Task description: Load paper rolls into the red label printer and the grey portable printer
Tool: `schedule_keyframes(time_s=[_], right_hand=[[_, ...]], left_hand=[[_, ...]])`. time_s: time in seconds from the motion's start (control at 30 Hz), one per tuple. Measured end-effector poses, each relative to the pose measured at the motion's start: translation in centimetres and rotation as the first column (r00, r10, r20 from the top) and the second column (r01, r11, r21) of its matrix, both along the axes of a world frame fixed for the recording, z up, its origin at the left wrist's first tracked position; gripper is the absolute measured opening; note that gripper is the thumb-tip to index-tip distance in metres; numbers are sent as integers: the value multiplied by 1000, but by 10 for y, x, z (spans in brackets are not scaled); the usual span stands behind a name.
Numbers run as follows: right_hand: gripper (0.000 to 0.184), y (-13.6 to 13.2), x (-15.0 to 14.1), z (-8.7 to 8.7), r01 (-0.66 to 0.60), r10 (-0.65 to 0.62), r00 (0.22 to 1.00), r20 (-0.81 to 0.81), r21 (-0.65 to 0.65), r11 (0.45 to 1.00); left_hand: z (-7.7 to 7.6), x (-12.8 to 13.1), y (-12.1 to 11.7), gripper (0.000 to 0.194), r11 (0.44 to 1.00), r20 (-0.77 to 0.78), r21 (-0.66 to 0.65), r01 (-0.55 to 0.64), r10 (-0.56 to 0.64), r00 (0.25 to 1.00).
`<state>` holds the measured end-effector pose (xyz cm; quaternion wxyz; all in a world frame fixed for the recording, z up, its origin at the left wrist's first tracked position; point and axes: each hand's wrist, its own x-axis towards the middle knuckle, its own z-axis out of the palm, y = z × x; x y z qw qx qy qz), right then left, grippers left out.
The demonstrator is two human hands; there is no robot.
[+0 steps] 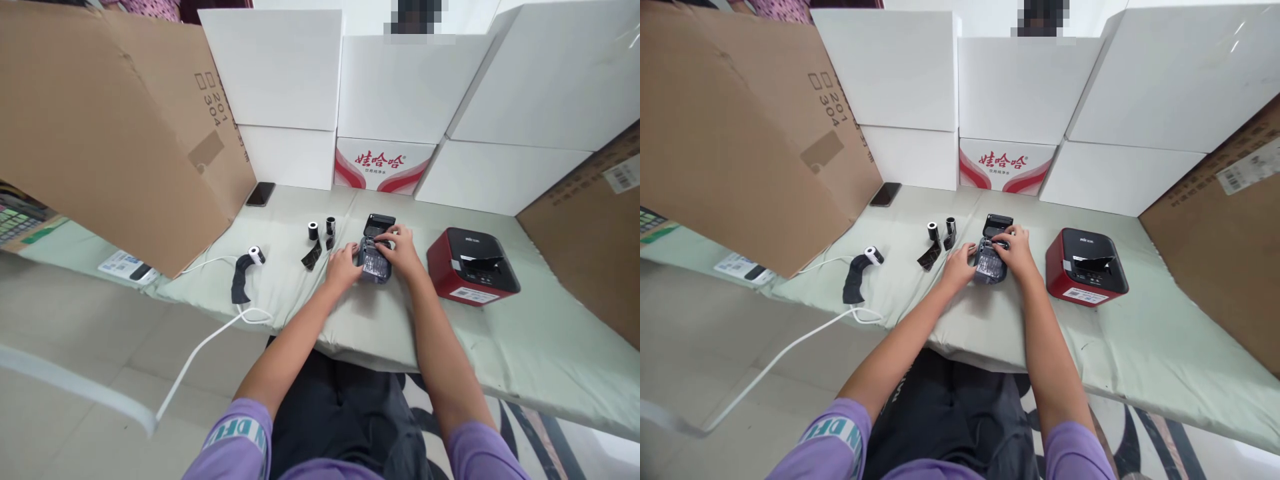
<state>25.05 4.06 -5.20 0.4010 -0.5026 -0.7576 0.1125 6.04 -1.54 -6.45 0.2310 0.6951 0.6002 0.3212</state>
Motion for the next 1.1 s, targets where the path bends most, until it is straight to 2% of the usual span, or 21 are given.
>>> schedule_keyframes(time_s=[0.1, 0.17, 0.3, 0.4, 0.5, 0.63, 0.77, 0.93, 1.1], right_hand=[[41, 3, 0, -3, 140, -137, 988, -73, 40, 989], [54, 6, 0, -7, 176, -175, 971, -165, -12, 984], [55, 14, 2, -15, 24, -89, 897, -432, -154, 988], [47, 17, 5, -17, -30, -77, 816, -573, -176, 984], [38, 15, 6, -13, -78, -76, 796, -600, -226, 971], [28, 6, 7, -3, -169, -46, 766, -641, -271, 948], [20, 0, 7, 5, -247, -6, 761, -649, -298, 922], [22, -2, 5, 3, -311, 30, 804, -594, -378, 872], [40, 1, 5, -3, -305, 6, 807, -591, -407, 861]], left_hand=[[0, -1, -1, 57, 1000, -1, -1, 6, -6, 1000], [0, -1, -1, 60, 1000, 17, 6, 17, -17, 1000], [0, -4, -2, 63, 990, 73, 128, 68, -77, 994], [0, -5, -1, 48, 954, 60, 274, 123, -145, 988], [0, -6, 0, 29, 919, 6, 369, 140, -153, 988], [-1, -7, -1, 26, 910, -99, 388, 149, -120, 988], [1, -8, -3, 32, 913, -134, 371, 169, -127, 983], [2, -9, -3, 44, 922, -108, 363, 135, -102, 989], [0, -9, -1, 58, 947, -104, 304, 103, -74, 992]])
